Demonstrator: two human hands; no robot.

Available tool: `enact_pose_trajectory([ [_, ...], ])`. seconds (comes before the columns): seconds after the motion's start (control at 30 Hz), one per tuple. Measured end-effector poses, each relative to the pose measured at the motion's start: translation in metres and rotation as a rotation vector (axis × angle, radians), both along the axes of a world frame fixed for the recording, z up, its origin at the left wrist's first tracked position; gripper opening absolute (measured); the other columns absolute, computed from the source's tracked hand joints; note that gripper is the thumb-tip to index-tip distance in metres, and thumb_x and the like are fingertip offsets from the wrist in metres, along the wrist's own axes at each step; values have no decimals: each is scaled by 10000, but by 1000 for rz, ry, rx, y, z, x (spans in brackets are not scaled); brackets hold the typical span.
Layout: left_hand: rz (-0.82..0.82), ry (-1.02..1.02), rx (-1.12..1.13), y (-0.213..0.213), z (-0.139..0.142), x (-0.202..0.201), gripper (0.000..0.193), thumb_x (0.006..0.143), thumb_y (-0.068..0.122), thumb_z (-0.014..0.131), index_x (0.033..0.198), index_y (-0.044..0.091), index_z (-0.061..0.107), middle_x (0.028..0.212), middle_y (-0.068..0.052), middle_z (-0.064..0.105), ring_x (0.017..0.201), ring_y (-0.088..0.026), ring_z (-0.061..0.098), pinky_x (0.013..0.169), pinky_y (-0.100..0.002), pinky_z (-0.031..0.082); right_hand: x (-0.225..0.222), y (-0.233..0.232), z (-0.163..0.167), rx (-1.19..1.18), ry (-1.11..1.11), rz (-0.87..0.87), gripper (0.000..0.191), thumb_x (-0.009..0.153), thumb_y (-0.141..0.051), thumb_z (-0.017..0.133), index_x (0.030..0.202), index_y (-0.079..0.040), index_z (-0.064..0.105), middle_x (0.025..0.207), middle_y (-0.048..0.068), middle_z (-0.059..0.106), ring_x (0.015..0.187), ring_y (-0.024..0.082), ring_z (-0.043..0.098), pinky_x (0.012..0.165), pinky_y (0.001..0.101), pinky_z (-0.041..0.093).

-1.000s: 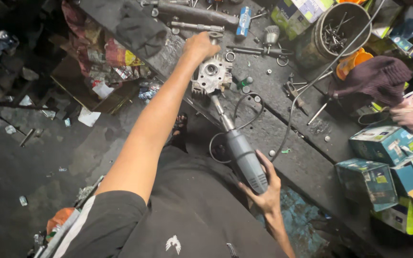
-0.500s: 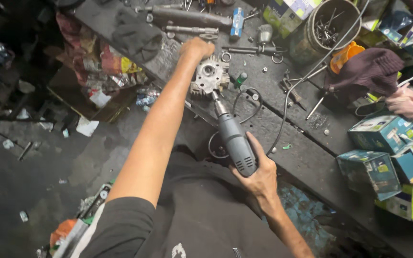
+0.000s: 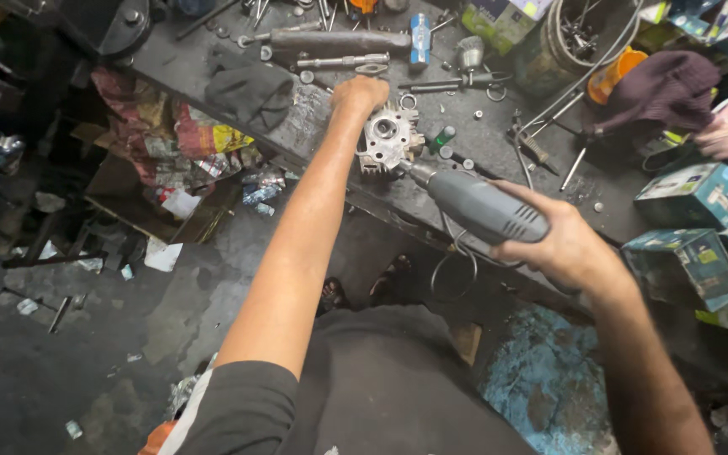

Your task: The person uses a handheld rotary tool to grind and clean the surface of a metal engine cylinder head. They hold the part with one hand and operate the tool with the other, rotating the part to access different areas.

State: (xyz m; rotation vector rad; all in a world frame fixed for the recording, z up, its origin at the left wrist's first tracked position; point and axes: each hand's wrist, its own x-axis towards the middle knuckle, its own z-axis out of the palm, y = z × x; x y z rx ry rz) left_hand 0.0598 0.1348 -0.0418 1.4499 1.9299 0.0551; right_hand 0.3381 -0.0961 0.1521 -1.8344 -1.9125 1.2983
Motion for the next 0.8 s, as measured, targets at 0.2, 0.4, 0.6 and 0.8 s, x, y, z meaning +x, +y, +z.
enact_pose_trajectory([
  [0.2, 40, -47, 32, -1, -8, 0, 555, 880, 353, 453, 1275, 30, 673, 1386, -221, 588, 1341, -376, 536, 1122, -428, 424, 38, -31, -89, -341, 618, -540, 605, 662, -234, 693, 1210, 15, 639, 899, 94, 646, 707, 217, 598, 613, 398, 481],
  [0.4, -100, 41, 44, 6, -13, 5, 548, 909, 329, 420, 1270, -2, 666, 1381, -237, 592, 1330, -376, 554, 1116, -458, 419, 24, -80, -183, -530, 1108, -630, 644, 656, -345, 684, 1133, 83, 622, 787, 185, 639, 553, 251, 543, 575, 442, 495],
  [0.6, -51, 4, 31, 3, -14, 3, 538, 896, 309, 427, 1279, 6, 655, 1384, -234, 580, 1327, -384, 539, 1119, -451, 404, -21, -116, -196, -462, 1257, -749, 646, 659, -330, 699, 1150, 79, 602, 812, 177, 656, 597, 241, 562, 642, 426, 513],
  [0.8, -71, 36, 4, 5, -11, 6, 535, 929, 286, 415, 1323, -7, 627, 1420, -239, 559, 1337, -386, 540, 1144, -451, 376, -71, -124, -155, 421, 574, -378, 859, 728, -214, 822, 1496, 5, 505, 1191, 253, 659, 993, 381, 651, 879, 462, 509],
])
